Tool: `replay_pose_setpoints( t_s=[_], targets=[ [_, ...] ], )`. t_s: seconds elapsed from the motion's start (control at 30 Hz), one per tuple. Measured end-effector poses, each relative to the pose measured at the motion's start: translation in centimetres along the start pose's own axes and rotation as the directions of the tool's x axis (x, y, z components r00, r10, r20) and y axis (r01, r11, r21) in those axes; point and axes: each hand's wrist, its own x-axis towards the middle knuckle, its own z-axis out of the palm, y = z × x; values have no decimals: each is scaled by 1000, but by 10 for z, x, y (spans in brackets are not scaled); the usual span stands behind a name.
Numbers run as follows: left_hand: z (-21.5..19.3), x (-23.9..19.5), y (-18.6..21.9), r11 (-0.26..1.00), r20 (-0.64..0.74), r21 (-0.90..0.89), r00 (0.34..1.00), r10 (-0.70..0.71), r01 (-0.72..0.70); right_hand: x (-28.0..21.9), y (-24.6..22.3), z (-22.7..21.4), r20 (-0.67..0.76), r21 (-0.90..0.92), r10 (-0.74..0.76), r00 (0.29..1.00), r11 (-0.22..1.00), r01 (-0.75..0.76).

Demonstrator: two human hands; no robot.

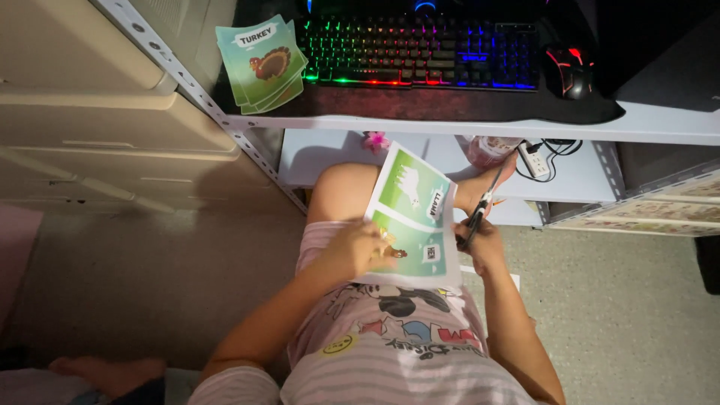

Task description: Cutting out printed animal flashcards from a sheet of paper using scissors

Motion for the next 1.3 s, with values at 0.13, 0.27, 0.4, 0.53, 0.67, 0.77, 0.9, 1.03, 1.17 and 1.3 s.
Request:
replay_pose_setpoints(
  t_s=[0.13, 0.27, 0.4, 0.53, 0.67, 0.77, 0.9, 1.03, 1.17, 1.3],
  targets=[
    [2, 31, 3, 813, 149, 474, 879, -452, 338, 26, 42, -15, 38, -156, -3, 999, 988, 9],
    [-2, 49, 23, 737, 170, 549, 810, -561, 395, 7, 38, -10, -38, 66, 82, 996, 995, -79],
    [8, 50, 24, 731, 100, 530, 824, -558, 431, 30, 98, -45, -146, 137, 192, 971, 976, -172],
    [-7, 59, 40, 738, 111, 544, 838, -534, 398, 18, 151, -84, -264, 134, 288, 920, 956, -261],
    [35, 43, -15, 789, 201, 484, 830, -520, 377, -18, 193, -110, -297, 65, 458, 838, 885, -461],
    [32, 42, -20, 840, 204, 409, 862, -465, 356, -13, 167, -118, -255, 23, 535, 806, 836, -548],
    [-7, 52, -1, 962, -100, -202, 973, -210, 186, -37, 167, -122, -205, -21, 647, 734, 747, -664],
    [-13, 51, 9, 976, -389, -140, 897, -208, 166, -45, 171, -126, -147, -86, 740, 656, 651, -754],
    [-15, 57, 28, 943, -569, -238, 754, -329, 232, -38, 171, -122, -85, -178, 815, 573, 554, -814],
    [-17, 66, 40, 936, -623, -233, 699, -351, 263, 6, 213, -139, -60, -268, 880, 472, 441, -856]
  ],
)
